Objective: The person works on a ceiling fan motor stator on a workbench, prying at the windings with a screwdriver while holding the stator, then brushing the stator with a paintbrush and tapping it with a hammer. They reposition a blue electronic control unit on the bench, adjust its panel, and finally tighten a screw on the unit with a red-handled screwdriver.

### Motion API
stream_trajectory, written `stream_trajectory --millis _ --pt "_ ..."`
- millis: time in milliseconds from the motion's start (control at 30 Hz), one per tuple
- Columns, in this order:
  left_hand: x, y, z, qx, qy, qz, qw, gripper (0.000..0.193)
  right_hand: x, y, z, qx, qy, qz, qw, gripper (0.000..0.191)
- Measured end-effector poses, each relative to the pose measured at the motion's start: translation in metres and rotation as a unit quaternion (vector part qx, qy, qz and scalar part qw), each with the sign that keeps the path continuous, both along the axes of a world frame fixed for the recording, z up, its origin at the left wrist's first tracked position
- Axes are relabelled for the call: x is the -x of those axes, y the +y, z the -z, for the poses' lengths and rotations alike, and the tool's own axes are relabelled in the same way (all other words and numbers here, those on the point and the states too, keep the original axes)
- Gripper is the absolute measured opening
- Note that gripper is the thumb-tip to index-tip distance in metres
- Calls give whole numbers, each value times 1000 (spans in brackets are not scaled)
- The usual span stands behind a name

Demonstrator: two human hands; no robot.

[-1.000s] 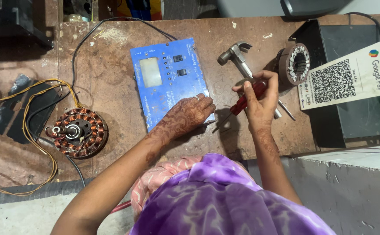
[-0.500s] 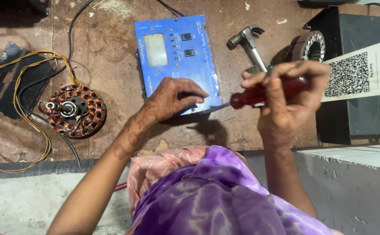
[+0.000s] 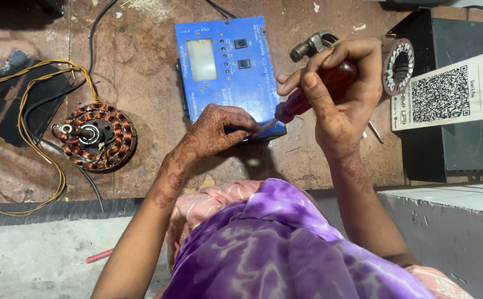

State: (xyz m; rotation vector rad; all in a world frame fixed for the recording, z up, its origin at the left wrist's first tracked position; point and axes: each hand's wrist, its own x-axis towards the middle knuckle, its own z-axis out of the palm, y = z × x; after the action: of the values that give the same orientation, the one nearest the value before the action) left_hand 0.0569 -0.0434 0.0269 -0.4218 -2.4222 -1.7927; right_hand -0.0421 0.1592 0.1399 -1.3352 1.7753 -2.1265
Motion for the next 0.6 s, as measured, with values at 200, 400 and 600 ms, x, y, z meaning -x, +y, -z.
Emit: stream_trajectory --millis 200,400,600 --pt "0 -4 1 17 28 14 999 23 1 -3 2 -2 18 -15 1000 27" --pt "-2 -6 -3 -52 7 0 999 27 -4 -7 4 -6 18 -14 1000 28" --pt "3 -1 -4 -41 -8 -7 999 25 -6 -6 2 -11 24 -15 1000 28"
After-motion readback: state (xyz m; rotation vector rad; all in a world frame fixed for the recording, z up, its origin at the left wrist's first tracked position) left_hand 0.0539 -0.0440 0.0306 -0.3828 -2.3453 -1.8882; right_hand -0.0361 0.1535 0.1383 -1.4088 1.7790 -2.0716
